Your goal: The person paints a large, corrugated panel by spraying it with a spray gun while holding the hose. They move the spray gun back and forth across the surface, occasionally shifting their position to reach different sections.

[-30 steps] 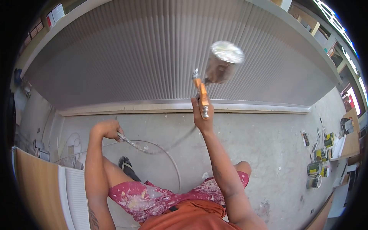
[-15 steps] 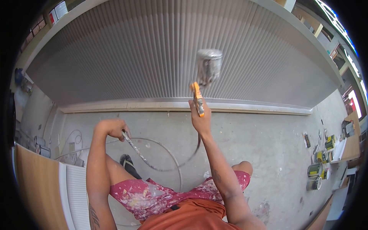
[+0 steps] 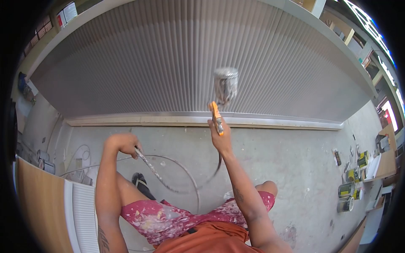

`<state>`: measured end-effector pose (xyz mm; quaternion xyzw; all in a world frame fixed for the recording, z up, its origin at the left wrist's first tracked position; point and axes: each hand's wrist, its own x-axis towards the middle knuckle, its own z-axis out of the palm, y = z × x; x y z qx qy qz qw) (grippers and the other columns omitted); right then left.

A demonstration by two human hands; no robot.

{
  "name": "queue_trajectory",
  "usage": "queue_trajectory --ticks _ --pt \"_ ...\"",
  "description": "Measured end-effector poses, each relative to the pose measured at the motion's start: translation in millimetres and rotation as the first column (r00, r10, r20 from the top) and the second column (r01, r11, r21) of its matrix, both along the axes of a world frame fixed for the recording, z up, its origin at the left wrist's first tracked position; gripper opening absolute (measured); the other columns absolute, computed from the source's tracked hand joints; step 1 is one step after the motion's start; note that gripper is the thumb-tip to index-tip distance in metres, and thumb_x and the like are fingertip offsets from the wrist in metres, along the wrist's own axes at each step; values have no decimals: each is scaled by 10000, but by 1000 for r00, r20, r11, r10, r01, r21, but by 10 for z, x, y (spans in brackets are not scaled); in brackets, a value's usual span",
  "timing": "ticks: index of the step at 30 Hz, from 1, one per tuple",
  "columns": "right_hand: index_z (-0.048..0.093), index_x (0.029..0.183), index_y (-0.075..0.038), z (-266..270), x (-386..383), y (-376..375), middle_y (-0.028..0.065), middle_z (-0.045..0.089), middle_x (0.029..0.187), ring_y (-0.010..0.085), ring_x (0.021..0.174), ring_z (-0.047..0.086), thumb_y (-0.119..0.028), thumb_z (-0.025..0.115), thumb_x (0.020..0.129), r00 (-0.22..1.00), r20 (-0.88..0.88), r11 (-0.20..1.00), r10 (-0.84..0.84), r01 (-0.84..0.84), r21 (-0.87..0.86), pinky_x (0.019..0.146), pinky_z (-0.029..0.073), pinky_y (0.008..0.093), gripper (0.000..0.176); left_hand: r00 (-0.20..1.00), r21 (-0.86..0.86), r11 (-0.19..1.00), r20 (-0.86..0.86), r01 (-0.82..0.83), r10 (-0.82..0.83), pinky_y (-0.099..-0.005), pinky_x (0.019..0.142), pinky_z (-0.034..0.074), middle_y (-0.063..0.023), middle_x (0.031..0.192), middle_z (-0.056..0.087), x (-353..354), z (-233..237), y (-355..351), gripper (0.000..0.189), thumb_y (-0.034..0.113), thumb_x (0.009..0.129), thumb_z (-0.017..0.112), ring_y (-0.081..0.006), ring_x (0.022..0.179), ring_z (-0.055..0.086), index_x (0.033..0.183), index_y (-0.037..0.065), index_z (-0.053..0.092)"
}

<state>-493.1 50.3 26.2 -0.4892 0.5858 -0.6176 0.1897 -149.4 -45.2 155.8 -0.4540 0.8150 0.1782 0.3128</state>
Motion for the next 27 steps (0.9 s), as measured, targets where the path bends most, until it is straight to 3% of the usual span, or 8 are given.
queue_trajectory --ticks 2,4,8,11,13,20,23,27 --pt "620 1165 14 -243 14 12 108 610 820 179 770 540 -184 641 987 999 43 993 16 -21 117 752 479 334 267 992 73 994 -94 86 -79 -410 811 535 -107 959 764 -22 7 21 418 197 722 824 -304 905 697 1137 227 779" --pt "627 1190 4 -344 22 9 144 623 842 203 793 549 -200 635 981 999 -12 907 42 -33 419 777 477 350 293 991 86 993 -110 87 -77 -406 816 536 -106 970 765 -12 -5 13 438 199 720 825 -301 912 699 1153 237 774" --pt "626 1101 15 -287 38 -55 138 595 798 205 757 539 -182 647 970 998 55 912 33 -52 407 740 468 356 237 988 84 992 -126 99 -88 -404 821 536 -114 989 763 30 -42 -11 459 204 712 829 -301 929 701 1166 236 769" --pt "593 1019 30 245 79 -114 104 575 762 184 715 520 -172 651 981 1000 26 991 -10 6 132 687 454 344 214 992 57 995 -102 83 -77 -410 822 537 -128 971 761 0 41 39 425 200 716 825 -310 918 700 1138 209 776" --pt "559 942 21 595 75 -176 55 536 722 158 674 491 -168 657 993 998 66 974 -15 29 -226 631 431 325 219 996 24 998 -75 58 -56 -415 821 536 -136 962 759 29 -21 -3 401 201 719 823 -316 912 700 1117 194 780" --pt "560 909 -8 728 -73 -335 18 469 692 142 643 462 -176 667 996 998 53 884 29 -1 -467 607 422 309 217 995 -56 998 -92 -34 29 -424 813 538 -153 951 755 88 -55 -60 339 215 729 819 -326 903 704 1062 156 790" --pt "595 982 13 342 -47 -280 34 510 714 144 653 500 -157 655 998 997 -61 937 -50 25 -349 620 440 310 181 999 -76 997 -41 -8 5 -418 811 539 -143 947 758 75 -54 -17 353 202 730 816 -324 891 702 1080 172 790" --pt "621 1124 19 -93 85 -92 136 637 842 245 767 609 -187 645 977 999 -18 993 38 -36 113 741 487 361 254 996 9 1000 -87 12 -11 -407 812 539 -122 951 765 87 -138 -37 381 184 727 813 -303 888 702 1107 205 789"
